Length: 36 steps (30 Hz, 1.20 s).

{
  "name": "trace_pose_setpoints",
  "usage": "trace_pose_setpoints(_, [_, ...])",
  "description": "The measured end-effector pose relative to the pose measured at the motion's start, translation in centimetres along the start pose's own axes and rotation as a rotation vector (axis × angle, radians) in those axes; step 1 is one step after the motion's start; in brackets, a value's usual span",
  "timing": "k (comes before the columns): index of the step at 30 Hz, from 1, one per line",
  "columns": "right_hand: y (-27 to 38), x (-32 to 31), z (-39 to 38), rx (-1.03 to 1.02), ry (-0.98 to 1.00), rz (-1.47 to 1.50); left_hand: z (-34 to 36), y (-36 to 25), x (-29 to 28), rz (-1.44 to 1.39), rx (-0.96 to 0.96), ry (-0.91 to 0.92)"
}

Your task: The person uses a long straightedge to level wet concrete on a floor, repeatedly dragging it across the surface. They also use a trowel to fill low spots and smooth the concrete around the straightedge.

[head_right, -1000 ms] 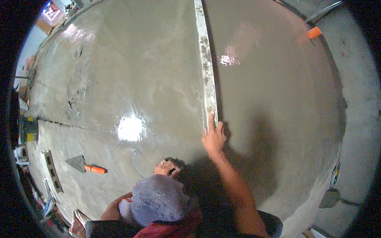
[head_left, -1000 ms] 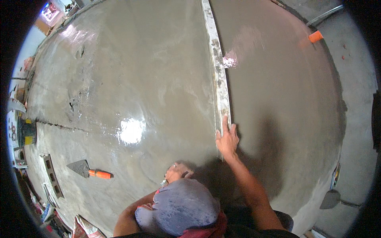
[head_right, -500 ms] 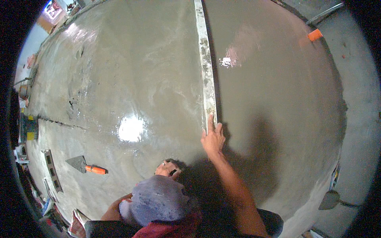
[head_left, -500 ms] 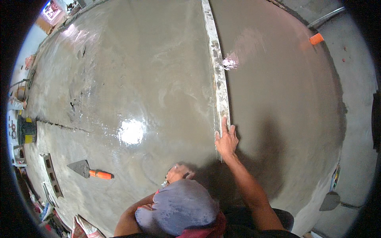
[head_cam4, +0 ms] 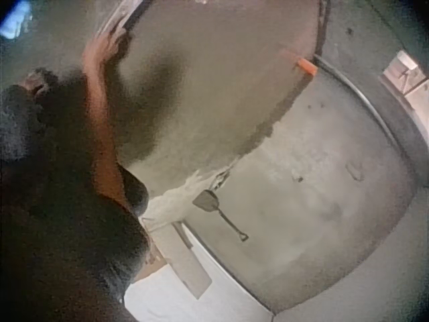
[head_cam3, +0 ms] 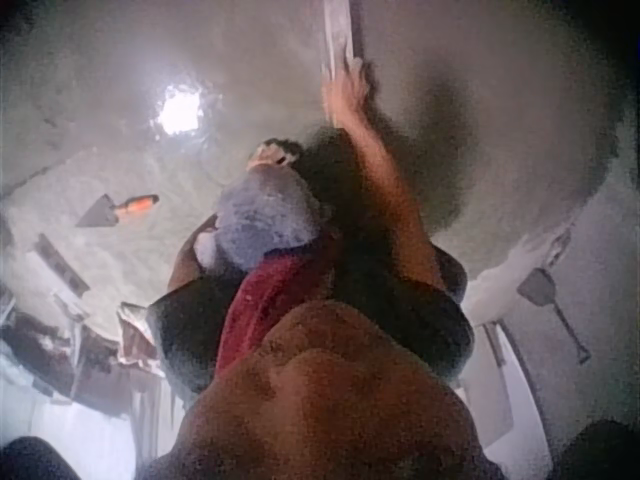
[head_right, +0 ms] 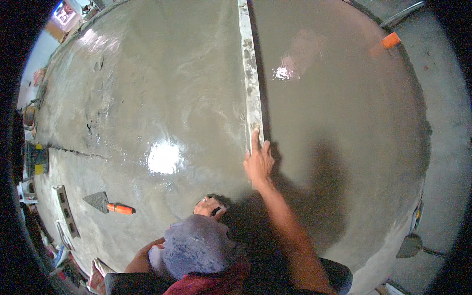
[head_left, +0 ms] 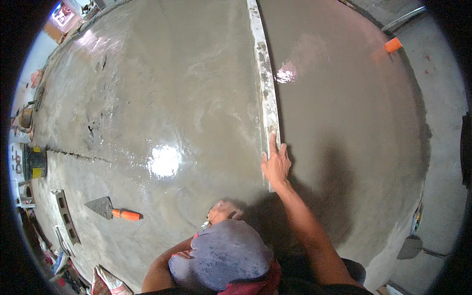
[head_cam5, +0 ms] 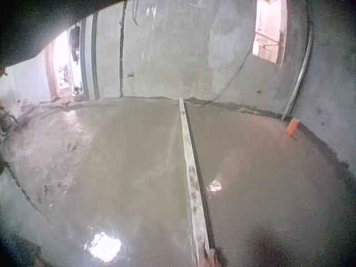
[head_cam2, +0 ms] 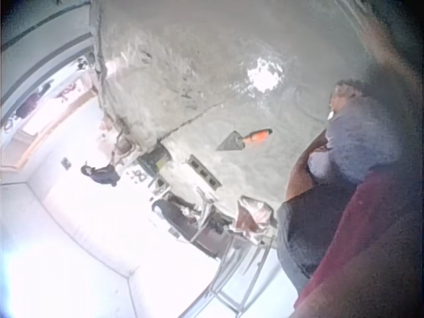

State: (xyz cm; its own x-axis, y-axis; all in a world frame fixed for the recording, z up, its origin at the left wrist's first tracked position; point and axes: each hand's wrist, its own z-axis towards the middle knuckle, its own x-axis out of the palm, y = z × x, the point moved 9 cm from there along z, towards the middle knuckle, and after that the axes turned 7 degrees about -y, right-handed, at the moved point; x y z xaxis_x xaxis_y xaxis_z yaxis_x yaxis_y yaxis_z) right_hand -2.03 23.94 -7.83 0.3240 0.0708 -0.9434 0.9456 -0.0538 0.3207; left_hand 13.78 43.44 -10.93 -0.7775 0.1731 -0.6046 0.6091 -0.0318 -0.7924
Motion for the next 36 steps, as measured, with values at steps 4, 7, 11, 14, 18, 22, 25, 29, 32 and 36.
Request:
trace_pose_setpoints(4, [0.3,0.4,-0.7,0.010,0.036,-0.036,0.1,0.8,0.1,0.050,-0.071,-0.008])
trace_pose_setpoints(7, [0.5,0.5,-2.7,0.006,0.028,-0.016,-0.1,0.6,-0.4,0.027,-0.078,-0.030])
trace_pose_setpoints(11, [0.9,0.9,-0.4,-0.016,0.005,-0.004,0.2,-0.7,-1.3,-0.044,-0.047,-0.056])
trace_pose_setpoints(14, [1.2,0.7,0.5,0.009,0.034,0.000,0.5,-0.6,-0.9,-0.044,-0.043,-0.044])
trace_pose_setpoints(18, [1.4,0.9,-2.5,-0.010,0.043,-0.024,0.1,-0.1,-1.0,-0.036,-0.051,-0.030])
trace_pose_setpoints(22, [2.1,0.4,-1.5,-0.037,-0.010,-0.007,0.2,-0.2,-0.9,-0.038,-0.032,-0.007])
trace_pose_setpoints(25, [2.2,0.8,-0.1,-0.018,0.004,0.032,0.4,-0.4,-0.6,-0.041,-0.031,-0.021])
trace_pose_setpoints(29, [2.1,0.6,-2.2,-0.016,0.014,-0.004,0.5,-0.3,-1.1,-0.026,-0.076,-0.052])
trace_pose_setpoints(32, [2.2,0.8,-2.9,-0.022,0.037,0.005,0.5,-0.6,-1.3,-0.012,-0.100,-0.038])
trace_pose_setpoints(36, [2.3,1.1,-0.8,-0.006,0.027,0.021,0.4,-0.4,-0.8,0.002,-0.123,-0.012])
